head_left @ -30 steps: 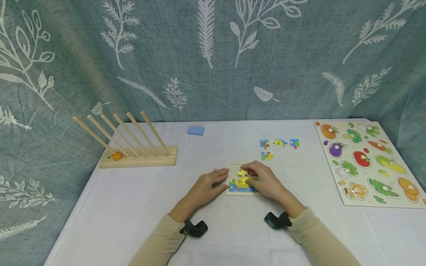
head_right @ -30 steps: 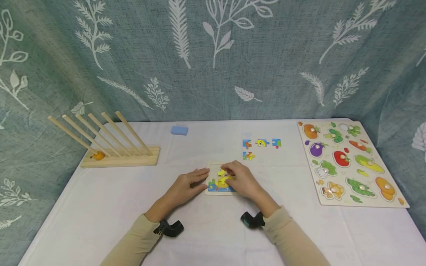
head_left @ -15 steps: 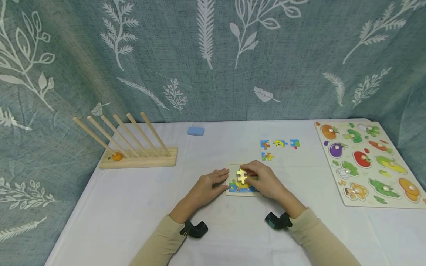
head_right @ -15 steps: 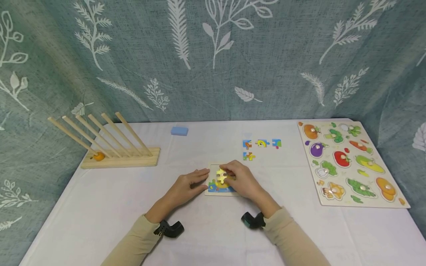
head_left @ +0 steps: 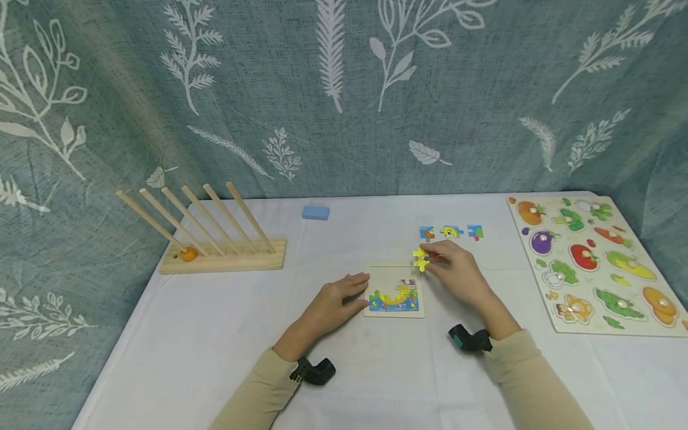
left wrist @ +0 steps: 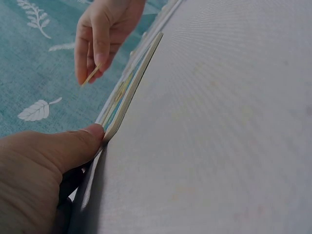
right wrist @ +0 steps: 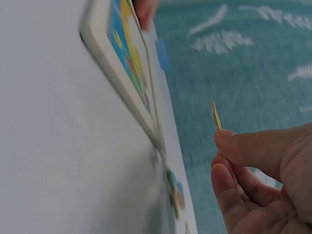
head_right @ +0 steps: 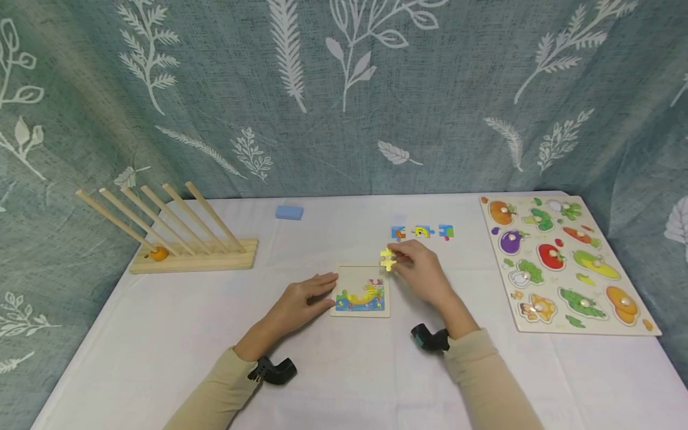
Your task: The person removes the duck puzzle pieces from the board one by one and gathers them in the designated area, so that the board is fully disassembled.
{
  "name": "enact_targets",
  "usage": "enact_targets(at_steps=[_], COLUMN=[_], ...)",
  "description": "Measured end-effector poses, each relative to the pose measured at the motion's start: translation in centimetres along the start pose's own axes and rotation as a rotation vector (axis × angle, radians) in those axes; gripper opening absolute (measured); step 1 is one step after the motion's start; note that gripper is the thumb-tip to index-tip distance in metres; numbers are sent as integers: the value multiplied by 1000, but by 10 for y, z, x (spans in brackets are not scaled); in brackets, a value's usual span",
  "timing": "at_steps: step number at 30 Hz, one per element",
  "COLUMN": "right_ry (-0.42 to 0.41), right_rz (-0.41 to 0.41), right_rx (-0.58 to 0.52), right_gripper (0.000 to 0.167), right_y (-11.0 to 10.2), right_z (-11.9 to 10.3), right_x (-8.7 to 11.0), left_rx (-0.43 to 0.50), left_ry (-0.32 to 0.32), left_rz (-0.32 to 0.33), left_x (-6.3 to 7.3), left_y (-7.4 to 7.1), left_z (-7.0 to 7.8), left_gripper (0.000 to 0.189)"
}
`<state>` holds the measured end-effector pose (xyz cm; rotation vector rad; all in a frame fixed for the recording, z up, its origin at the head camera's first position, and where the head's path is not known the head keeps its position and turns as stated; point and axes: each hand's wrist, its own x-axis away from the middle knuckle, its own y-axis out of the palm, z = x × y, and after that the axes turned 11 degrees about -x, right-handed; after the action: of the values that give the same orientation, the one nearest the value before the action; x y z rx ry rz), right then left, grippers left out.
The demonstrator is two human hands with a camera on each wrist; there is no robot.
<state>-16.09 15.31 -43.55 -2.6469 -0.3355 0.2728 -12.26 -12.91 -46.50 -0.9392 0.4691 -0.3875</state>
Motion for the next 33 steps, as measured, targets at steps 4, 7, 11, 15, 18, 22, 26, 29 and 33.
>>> enact_targets(at_steps=[4,7,11,15,18,22,26,29,33], right_ry=[15,38,71,101,110,111,114,116,118], right_rz=[57,83,111,117,96,63,58,63,67], right_rx=[22,39,74,122,144,159,167,174,196], right_gripper=[38,38,38,40,40,38,36,34,33], right_y=[-16,-27,-38,-45,-47,-47,-46,-45,-44], right_z=[7,13,22,28,31,35,40,42,43], right_x=[-1,-1,-1,-1,-2,-3,-4,-3,-3], left_rx=[1,4,5,5,0,-6,1,3,3], left_ry=[0,4,8,13,18,18,14,8,-1], left_rz=[-1,1,4,8,15,20,15,9,2], left_x=[0,0,0,1,1,1,1,1,0], left_y=[0,0,0,1,2,3,2,2,1], left_z=[0,0,-1,-1,-2,-2,-1,0,0], left_gripper=[44,44,44,44,44,44,44,44,44])
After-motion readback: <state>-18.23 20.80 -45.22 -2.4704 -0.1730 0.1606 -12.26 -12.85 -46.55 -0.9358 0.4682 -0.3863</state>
